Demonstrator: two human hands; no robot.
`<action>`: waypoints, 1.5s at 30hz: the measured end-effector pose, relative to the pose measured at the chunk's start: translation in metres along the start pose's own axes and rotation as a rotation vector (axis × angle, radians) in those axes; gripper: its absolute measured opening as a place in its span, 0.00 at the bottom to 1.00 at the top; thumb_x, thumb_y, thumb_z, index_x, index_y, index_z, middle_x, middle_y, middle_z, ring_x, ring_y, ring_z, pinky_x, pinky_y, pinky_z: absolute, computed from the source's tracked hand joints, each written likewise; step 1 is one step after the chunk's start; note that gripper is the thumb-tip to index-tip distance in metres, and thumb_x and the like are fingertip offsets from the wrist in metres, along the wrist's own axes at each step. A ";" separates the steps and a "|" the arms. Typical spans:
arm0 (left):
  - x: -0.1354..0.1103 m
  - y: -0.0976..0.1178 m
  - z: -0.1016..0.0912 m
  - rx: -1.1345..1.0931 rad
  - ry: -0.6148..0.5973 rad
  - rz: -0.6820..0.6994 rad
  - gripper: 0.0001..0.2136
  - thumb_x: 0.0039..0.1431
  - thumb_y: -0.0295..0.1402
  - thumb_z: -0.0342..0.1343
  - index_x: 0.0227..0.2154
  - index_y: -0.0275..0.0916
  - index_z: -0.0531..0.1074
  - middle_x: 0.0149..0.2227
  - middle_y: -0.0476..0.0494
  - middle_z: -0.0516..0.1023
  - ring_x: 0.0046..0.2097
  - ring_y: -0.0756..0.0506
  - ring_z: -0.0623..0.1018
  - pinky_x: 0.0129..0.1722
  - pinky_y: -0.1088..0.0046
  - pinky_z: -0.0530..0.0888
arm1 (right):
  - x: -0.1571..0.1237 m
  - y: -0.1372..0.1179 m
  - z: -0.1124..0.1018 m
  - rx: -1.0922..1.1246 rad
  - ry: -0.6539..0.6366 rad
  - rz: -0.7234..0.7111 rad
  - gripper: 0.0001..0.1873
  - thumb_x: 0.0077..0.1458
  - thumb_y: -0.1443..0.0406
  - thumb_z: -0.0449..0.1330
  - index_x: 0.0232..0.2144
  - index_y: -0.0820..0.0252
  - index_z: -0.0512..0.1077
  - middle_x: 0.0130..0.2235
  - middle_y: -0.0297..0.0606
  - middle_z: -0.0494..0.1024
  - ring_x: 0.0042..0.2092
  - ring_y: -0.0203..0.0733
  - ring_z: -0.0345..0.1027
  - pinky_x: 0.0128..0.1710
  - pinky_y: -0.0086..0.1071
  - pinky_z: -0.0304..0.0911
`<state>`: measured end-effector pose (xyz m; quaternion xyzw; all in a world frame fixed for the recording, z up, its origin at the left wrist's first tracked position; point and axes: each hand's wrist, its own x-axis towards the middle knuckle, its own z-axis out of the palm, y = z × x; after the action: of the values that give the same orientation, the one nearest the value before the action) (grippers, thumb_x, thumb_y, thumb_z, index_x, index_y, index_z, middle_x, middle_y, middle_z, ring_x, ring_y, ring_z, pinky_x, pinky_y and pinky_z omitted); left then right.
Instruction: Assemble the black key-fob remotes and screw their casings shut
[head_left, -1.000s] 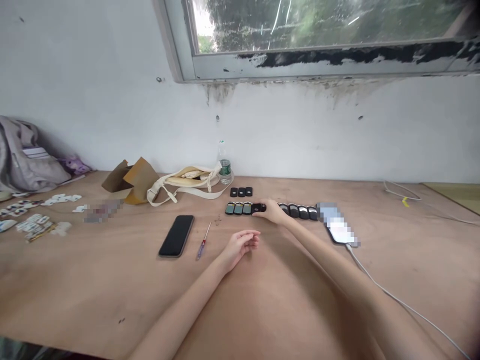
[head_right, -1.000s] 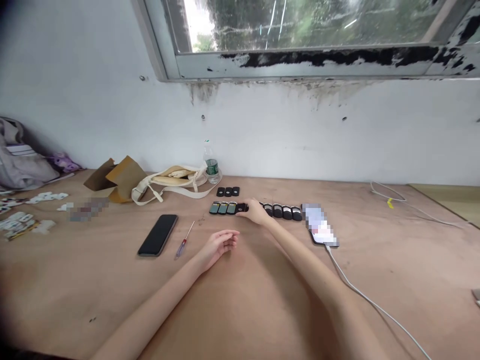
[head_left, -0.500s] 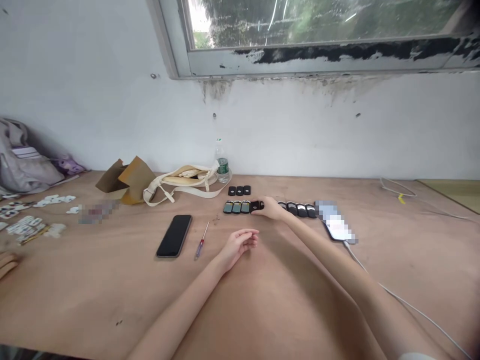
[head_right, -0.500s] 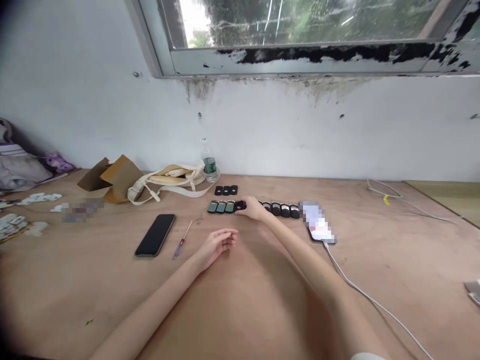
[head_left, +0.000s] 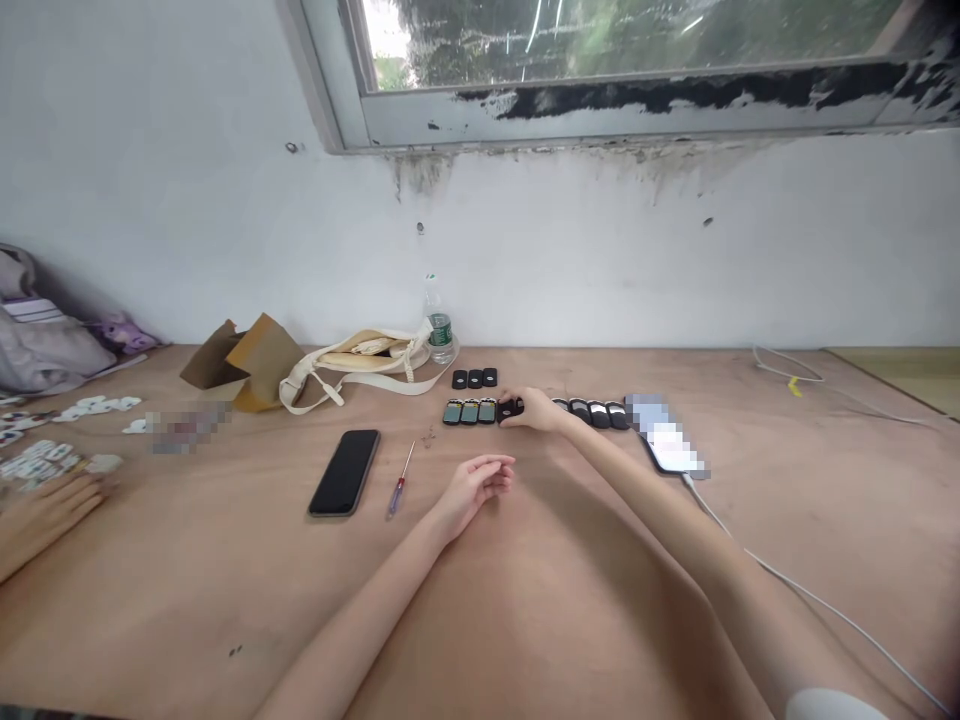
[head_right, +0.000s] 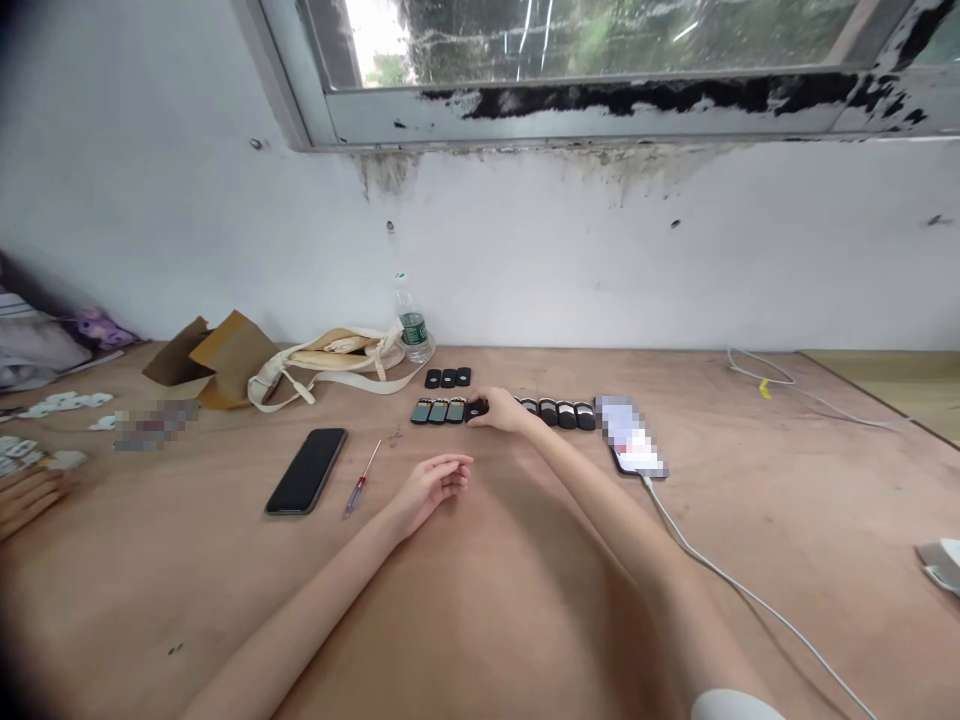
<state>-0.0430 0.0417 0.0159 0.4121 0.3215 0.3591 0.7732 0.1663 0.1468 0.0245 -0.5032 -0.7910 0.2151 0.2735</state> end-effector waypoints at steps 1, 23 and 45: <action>0.000 0.001 0.000 0.001 0.002 -0.002 0.13 0.51 0.38 0.62 0.38 0.35 0.77 0.33 0.43 0.75 0.35 0.50 0.75 0.40 0.74 0.69 | 0.001 0.000 0.000 -0.007 -0.005 -0.001 0.20 0.41 0.64 0.69 0.40 0.57 0.75 0.44 0.38 0.79 0.46 0.48 0.73 0.47 0.37 0.66; -0.016 -0.014 0.031 0.517 -0.021 0.262 0.18 0.56 0.41 0.56 0.46 0.36 0.75 0.44 0.40 0.78 0.47 0.39 0.75 0.49 0.65 0.71 | -0.149 -0.067 0.036 0.538 0.324 0.133 0.33 0.43 0.58 0.69 0.52 0.52 0.65 0.52 0.42 0.71 0.54 0.48 0.66 0.55 0.43 0.63; -0.026 -0.015 0.029 0.680 0.026 0.379 0.07 0.50 0.34 0.62 0.33 0.39 0.78 0.36 0.41 0.79 0.40 0.42 0.77 0.43 0.67 0.74 | -0.178 -0.065 0.020 0.711 0.216 0.218 0.14 0.48 0.56 0.66 0.27 0.58 0.66 0.34 0.37 0.77 0.39 0.45 0.74 0.41 0.40 0.69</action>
<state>-0.0292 0.0028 0.0217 0.6924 0.3502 0.3738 0.5082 0.1703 -0.0431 0.0112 -0.4776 -0.5756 0.4496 0.4884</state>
